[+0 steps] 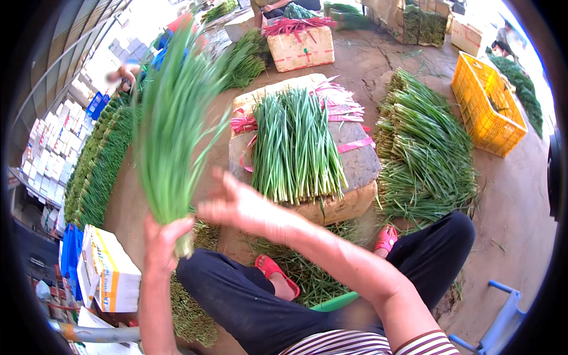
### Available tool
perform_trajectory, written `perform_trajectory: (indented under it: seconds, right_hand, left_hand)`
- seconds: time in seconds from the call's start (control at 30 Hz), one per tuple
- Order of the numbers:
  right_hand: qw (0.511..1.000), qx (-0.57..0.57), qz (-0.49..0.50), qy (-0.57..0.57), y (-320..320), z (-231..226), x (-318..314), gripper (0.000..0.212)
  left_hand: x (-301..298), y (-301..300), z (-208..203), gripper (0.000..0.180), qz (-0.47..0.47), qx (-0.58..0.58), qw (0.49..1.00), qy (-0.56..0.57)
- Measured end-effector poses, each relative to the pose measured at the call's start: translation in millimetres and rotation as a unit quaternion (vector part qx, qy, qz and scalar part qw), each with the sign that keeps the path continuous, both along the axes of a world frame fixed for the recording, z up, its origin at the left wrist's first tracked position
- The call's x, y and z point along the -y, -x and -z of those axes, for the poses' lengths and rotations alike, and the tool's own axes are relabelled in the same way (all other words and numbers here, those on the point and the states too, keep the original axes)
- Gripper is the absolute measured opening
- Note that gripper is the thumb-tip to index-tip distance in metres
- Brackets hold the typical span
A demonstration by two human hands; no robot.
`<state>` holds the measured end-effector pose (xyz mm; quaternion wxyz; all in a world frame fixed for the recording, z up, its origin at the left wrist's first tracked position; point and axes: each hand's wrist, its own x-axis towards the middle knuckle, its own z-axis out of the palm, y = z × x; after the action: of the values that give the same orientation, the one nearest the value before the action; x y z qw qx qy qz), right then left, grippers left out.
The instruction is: The person picks up large handfuls of green chives, aligns the roots by hand, and secures them into bundles using pink plastic strips.
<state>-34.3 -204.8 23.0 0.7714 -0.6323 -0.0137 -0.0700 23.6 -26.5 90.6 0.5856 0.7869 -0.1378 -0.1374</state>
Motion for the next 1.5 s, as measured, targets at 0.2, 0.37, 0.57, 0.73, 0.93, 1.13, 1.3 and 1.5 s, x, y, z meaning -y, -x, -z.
perform_trajectory:
  seconds: [0.2,0.37,0.57,0.73,0.93,1.13,1.3,1.5]
  right_hand:
    - [0.994,-0.029,0.106,0.023,-70,-39,90,0.069]
    - [0.868,-0.104,0.24,0.422,-34,38,151,0.064]
    - [0.797,-0.179,0.355,0.455,19,102,179,0.044]
    - [0.825,-0.157,0.341,0.421,36,148,187,0.03]
    - [0.851,-0.153,0.211,0.455,29,132,184,0.029]
    - [0.775,-0.188,0.159,0.582,79,110,330,0.026]
    - [0.582,-0.283,0.276,0.711,124,176,465,0.08]
    - [0.537,-0.371,0.231,0.722,114,237,529,0.1]
  left_hand:
    - [127,-37,51,0.05,0.083,-0.063,0.99,0.092]
    - [182,-28,131,0.072,0.063,-0.066,0.996,-0.01]
    - [178,-31,176,0.095,0.08,-0.015,0.992,-0.096]
    - [190,-20,142,0.106,0.192,-0.023,0.958,-0.209]
    - [193,-33,84,0.062,0.232,0.015,0.882,-0.41]
    - [207,-54,59,0.057,0.263,0.266,0.843,-0.386]
    - [300,-39,55,0.052,0.304,0.169,0.893,-0.284]
    - [440,-10,98,0.051,0.482,0.103,0.836,-0.242]
